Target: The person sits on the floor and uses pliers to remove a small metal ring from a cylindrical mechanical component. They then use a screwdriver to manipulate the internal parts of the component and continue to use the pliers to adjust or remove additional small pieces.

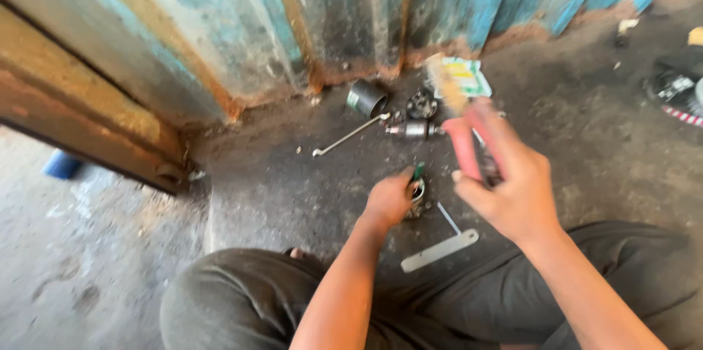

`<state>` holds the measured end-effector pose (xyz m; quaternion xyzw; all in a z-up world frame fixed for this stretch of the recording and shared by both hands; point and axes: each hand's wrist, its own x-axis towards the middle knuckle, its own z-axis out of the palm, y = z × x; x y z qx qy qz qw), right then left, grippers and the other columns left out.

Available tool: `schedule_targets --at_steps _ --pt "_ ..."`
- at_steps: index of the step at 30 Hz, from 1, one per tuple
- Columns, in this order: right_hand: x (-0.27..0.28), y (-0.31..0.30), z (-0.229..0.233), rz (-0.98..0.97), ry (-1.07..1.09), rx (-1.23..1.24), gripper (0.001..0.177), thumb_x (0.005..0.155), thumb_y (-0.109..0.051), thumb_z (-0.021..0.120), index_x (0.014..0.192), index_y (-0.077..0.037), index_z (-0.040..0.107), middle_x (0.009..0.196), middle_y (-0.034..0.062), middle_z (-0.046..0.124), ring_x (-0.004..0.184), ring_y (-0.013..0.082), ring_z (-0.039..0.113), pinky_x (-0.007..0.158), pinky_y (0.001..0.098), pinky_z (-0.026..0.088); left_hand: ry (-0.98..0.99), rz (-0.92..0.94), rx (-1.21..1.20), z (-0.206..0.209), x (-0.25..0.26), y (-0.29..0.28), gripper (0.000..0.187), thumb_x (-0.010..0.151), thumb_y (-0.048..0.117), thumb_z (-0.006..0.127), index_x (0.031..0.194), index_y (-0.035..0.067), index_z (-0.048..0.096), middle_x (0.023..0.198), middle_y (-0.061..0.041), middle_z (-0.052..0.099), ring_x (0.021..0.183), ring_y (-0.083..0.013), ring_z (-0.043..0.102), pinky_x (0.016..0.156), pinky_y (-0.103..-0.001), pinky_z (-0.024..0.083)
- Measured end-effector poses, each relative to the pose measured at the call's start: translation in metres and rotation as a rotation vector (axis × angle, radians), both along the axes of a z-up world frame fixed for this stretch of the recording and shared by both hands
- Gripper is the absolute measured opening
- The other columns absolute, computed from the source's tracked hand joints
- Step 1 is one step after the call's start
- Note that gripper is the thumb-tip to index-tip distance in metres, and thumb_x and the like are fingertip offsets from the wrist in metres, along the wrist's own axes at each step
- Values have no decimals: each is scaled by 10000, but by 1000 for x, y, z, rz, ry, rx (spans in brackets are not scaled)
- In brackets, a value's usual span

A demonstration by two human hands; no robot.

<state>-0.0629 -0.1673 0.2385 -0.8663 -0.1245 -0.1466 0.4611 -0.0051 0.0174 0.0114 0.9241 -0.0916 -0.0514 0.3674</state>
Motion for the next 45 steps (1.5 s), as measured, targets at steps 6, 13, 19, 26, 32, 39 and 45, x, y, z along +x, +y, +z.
schedule_targets --at_steps 6,13,19,26,32,39,45 --pt "30 -43 -56 -144 -96 -185 881 758 -141 788 1564 -62 443 1386 223 657 1175 387 703 963 409 546 -5 76 -199 2 2 1 408 851 295 748 1215 114 710 1232 -177 701 1143 -388 651 949 -442 522" --pt "51 -51 -112 -192 640 -695 864 773 -350 796 1559 -217 463 1259 264 646 1149 423 659 993 465 522 -99 55 -211 57 15 17 353 818 243 782 1137 93 755 1207 -215 678 1165 -409 622 942 -454 501" --pt "53 -14 -98 -24 338 -680 750 750 -446 824 1416 -218 563 1289 164 520 1126 372 568 956 485 513 249 263 182 75 35 27 340 898 369 695 1132 132 758 1184 -150 729 1125 -347 693 926 -437 542" --pt "82 34 -113 184 166 -418 296 909 -260 726 1165 -113 741 1004 132 687 869 341 683 763 424 541 552 124 457 61 52 10 536 881 547 726 1222 134 713 1244 -128 711 1195 -307 674 955 -418 551" --pt "97 10 -129 112 313 -224 199 895 -193 726 1038 -55 736 869 121 739 709 242 695 661 357 542 554 148 390 30 73 0 399 906 354 689 1227 119 722 1249 -133 722 1195 -310 683 955 -422 560" --pt "102 -4 -138 -80 635 -185 185 929 -200 694 1039 -52 696 740 142 737 601 200 673 592 363 531 620 116 253 42 75 0 518 892 405 696 1266 49 650 1320 -187 658 1276 -337 608 1061 -413 484" --pt "92 -18 -149 120 309 -505 188 893 -245 702 947 -66 690 722 179 706 683 364 680 818 472 526 553 162 -51 22 77 -9 754 948 343 675 1487 -37 310 1333 -317 548 1278 -451 521 1050 -467 435"
